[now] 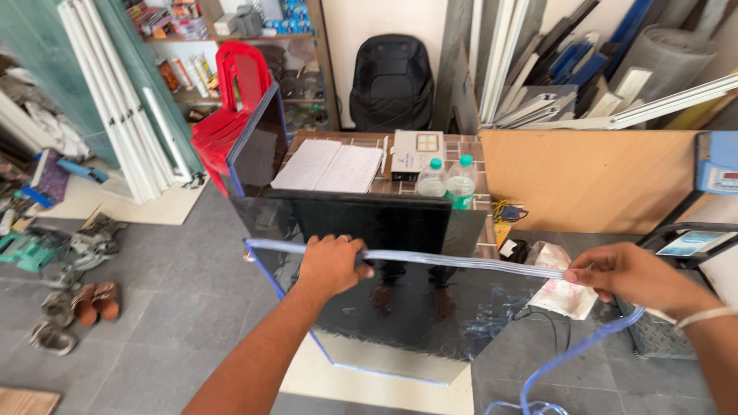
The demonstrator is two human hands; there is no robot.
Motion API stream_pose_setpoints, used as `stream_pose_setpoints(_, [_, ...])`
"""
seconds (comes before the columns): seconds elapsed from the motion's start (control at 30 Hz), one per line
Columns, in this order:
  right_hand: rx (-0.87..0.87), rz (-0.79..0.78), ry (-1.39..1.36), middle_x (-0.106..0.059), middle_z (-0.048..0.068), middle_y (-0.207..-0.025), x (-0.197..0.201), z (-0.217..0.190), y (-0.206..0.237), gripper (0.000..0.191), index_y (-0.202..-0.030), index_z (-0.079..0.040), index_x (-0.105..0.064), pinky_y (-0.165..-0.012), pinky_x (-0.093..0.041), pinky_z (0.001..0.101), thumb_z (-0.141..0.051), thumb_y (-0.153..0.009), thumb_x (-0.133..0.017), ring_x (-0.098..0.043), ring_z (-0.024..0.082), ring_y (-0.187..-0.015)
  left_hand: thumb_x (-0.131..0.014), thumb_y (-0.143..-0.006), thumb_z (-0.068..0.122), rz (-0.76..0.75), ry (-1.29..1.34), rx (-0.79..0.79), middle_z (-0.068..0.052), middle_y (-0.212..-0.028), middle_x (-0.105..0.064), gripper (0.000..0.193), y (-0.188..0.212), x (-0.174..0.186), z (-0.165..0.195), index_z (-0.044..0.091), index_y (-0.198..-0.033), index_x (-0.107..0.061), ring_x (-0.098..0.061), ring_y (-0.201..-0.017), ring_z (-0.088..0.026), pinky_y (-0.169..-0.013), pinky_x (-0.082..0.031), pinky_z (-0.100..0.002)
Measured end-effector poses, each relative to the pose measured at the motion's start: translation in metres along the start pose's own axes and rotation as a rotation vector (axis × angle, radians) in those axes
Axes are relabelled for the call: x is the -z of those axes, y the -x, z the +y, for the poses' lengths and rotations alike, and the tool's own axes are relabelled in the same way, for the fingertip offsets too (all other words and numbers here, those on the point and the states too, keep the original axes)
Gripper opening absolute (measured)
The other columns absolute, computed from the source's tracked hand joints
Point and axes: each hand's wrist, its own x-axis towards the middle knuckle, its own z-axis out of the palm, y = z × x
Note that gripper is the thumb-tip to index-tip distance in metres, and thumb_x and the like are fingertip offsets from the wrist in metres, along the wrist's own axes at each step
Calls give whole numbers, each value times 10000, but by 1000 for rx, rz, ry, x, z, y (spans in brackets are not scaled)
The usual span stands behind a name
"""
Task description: The person applies blue edge tape to the perimeter of a large glass panel. They press the tape along the edges, reposition the glass to access different sides, and trim excess tape with a utility knife.
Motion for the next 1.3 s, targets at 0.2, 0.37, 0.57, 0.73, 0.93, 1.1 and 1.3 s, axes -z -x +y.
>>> stream_pose_setpoints(0.2, [25,319,32,-633,60,-625,-12,-5,17,365,-947,-7,-828,-526,-345,320,-360,-854,-845,-470,132,-569,-776,-769,556,86,130,-62,-25,-1079,-704,608,1,-12,47,222,-1256,-629,-667,-1037,-241,-859,-468,-450])
stream_pose_setpoints(0.37, [98,47,-89,-648,6,-585,0,3,32,333,-983,-44,-777,-469,-354,297,-348,-846,-769,-501,94,-521,-716,-868,509,413,38,-308,-31,-1088,-717,638,13,-32,37,189,-1406,-595,-676,-888,-242,-762,-485,-431])
stream_pose_setpoints(0.57, [-145,-361,-91,-620,56,-535,33,31,62,393,-1163,-162,-764,-448,-423,344,-376,-835,-784,-593,169,-469,-739,-847,534,86,61,-159,-51,-1001,-730,529,2,-15,40,212,-1259,-657,-670,-997,-260,-841,-512,-437])
stream_pose_setpoints(0.73, [145,409,406,-734,60,-750,27,20,45,376,-1092,-186,-816,-654,-562,364,-449,-832,-750,-691,211,-696,-784,-839,547,-138,42,6,-54,-1084,-727,510,0,3,62,167,-1169,-702,-645,-1101,-274,-903,-520,-459])
stream_pose_setpoints(0.93, [120,613,432,-788,112,-925,5,-2,52,374,-1088,-206,-809,-752,-589,391,-494,-856,-751,-767,281,-856,-776,-802,458,188,169,-160,-28,-1119,-704,588,-1,-26,107,199,-1303,-612,-672,-1020,-238,-834,-499,-448])
stream_pose_setpoints(1.1, [55,677,352,-789,93,-865,-6,-7,74,357,-1096,-192,-802,-725,-580,377,-458,-860,-766,-762,238,-797,-745,-867,447,487,77,-397,-75,-1156,-703,662,4,-44,94,93,-1402,-583,-664,-845,-249,-717,-496,-422])
stream_pose_setpoints(1.3, [-77,413,274,-807,90,-753,-2,15,65,320,-1060,-154,-811,-692,-569,338,-395,-850,-786,-772,188,-700,-775,-867,485,21,50,-210,-75,-1029,-728,521,-22,-12,106,121,-1224,-663,-697,-972,-269,-789,-534,-421])
